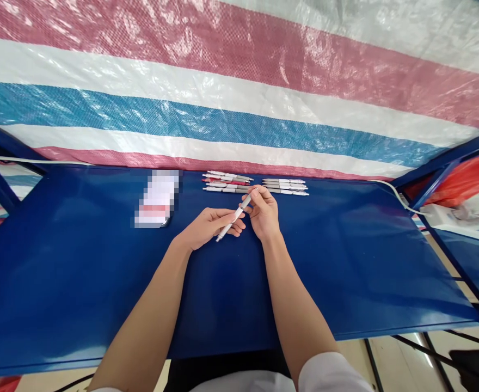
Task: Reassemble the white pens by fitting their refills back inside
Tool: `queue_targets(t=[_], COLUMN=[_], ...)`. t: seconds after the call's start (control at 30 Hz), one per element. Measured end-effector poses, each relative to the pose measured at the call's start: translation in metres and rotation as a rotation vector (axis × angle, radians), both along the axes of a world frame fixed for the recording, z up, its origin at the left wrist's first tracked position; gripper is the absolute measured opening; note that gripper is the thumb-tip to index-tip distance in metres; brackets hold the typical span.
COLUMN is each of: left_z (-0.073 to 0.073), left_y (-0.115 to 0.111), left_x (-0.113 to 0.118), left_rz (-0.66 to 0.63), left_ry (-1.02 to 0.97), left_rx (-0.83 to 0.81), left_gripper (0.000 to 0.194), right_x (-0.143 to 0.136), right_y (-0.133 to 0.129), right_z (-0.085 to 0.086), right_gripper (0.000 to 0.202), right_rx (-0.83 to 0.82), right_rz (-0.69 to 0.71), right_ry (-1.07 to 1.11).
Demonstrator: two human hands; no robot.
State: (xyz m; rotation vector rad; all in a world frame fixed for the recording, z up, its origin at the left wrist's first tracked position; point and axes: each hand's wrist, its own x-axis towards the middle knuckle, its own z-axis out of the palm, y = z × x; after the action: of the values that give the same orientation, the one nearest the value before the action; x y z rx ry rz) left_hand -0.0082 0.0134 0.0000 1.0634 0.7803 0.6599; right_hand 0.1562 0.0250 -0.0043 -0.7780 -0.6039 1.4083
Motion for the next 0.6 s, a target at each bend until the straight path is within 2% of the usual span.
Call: queue_targets(t=[0.1, 0.23, 0.4, 0.5, 0.6], left_z=[0.003, 0.007, 0.003, -0.002, -0.004], left_y=[0.001, -0.001, -0.006, -0.007, -0.004], left_x=[-0.001, 0.003, 0.013, 0.015, 0.013], left_rz=[-0.028, -0.004, 0.190, 0.261, 0.255], left_ry=[0.015, 0.135, 0.380, 0.464, 0.438], left_rx=[-0.006, 0.093, 0.348, 0.515, 0.458], left_gripper=[0.032, 0.030, 0.026, 0.026, 0.028], right_x=[0.000, -0.001, -0.003, -0.003, -0.002], right_y=[0.000, -0.001, -0.001, -0.001, -0.001], right_z=[0.000, 0.002, 0.004, 0.005, 0.005], right_gripper=[0.028, 0.029, 0.030, 0.030, 0.026], right_rx=[-0.011, -0.005, -0.028, -0.050, -0.053], right_rz=[0.014, 0.006, -0.056, -0.087, -0.076], right_ry=[0.005, 0.043, 0.059, 0.051, 0.058])
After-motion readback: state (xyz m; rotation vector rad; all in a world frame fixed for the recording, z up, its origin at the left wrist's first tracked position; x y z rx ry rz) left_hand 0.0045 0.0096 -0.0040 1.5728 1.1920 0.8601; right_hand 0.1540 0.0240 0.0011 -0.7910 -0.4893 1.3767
